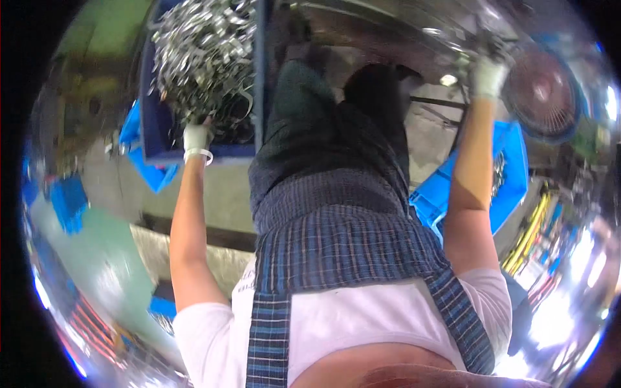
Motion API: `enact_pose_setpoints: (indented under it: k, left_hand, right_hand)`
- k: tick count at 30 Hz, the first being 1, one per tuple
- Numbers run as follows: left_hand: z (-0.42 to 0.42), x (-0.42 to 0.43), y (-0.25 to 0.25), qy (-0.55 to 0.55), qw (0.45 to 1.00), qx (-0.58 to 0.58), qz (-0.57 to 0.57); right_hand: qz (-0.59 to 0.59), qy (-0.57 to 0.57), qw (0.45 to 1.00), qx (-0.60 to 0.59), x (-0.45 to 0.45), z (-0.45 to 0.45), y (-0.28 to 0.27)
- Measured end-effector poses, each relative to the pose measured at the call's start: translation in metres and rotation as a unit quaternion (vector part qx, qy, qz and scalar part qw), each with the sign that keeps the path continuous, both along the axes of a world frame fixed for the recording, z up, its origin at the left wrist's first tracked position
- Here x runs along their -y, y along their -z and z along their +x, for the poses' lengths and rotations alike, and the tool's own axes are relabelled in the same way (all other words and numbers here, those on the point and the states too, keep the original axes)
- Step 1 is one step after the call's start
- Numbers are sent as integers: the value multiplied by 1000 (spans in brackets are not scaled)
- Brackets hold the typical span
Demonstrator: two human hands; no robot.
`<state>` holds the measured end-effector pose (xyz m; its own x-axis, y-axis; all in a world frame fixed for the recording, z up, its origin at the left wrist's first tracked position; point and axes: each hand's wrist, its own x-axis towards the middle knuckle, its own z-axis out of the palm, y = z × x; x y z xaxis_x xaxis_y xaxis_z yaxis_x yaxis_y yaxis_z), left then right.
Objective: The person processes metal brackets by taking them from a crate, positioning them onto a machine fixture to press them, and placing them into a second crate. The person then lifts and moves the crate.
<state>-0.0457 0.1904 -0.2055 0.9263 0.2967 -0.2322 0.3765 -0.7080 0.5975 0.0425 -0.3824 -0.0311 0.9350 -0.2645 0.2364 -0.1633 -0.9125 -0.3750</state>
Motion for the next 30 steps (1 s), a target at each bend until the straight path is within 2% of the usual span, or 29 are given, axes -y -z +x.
enact_pose_setpoints:
  k: [1,2,3,4,5,6,7,8,9,10,12,14,16,17,19,20,21,24,25,27,30]
  left_hand:
    - [0,-12,12,-71,994,-67,-48]
    - [2,-12,7,-159,957,-84,-229]
    - [4,-23,22,-134,971,-92,-176]
    - [4,-34,36,-106,981,-101,-125]
    - [3,-33,37,-21,993,-98,-60]
    - [4,-22,34,65,993,-97,7]
    - [8,14,-29,81,975,-206,16]
    - [8,20,-21,181,957,-197,113]
    - [14,35,-28,213,933,-236,169]
    - [19,48,-36,247,902,-273,224]
    - [32,55,-11,199,899,-299,250]
    - [40,63,19,164,897,-280,300]
    - [41,73,40,143,892,-217,370]
    - [52,83,10,114,901,-317,275]
    - [56,68,32,119,912,-317,232]
    - [60,67,25,121,918,-315,210]
    - [58,70,12,112,925,-309,191]
    - [59,66,12,119,927,-313,170]
    - [65,66,16,122,916,-321,206]
    - [68,65,21,114,917,-323,204]
    - [71,65,15,122,916,-321,208]
  right_hand:
    - [108,48,993,17,-5,-14,-20]
    - [220,97,969,51,-11,-27,-41]
    - [320,146,931,97,-16,-41,-61]
    - [163,104,978,83,37,-60,-53]
    - [-6,77,993,87,88,-80,-46]
    - [-95,159,983,8,92,-106,-53]
    - [-184,228,953,-83,95,-131,-62]
    - [-247,265,919,-159,103,-156,-63]
    - [-295,315,888,-156,111,-179,-54]
    - [-294,349,864,-212,131,-207,-44]
    - [-307,342,793,-400,162,-255,-19]
    - [-257,239,814,-463,171,-297,1]
    - [-36,311,822,-475,125,-283,-13]
    - [-64,287,843,-451,126,-289,-5]
    - [-55,329,845,-417,131,-290,1]
    - [-50,350,846,-399,125,-285,-1]
    - [-111,290,873,-375,135,-288,3]
    - [-123,304,894,-306,109,-262,-15]
    - [-126,293,902,-291,100,-254,-21]
    - [-140,267,917,-260,95,-243,-34]
    - [-49,287,945,-152,98,-240,-45]
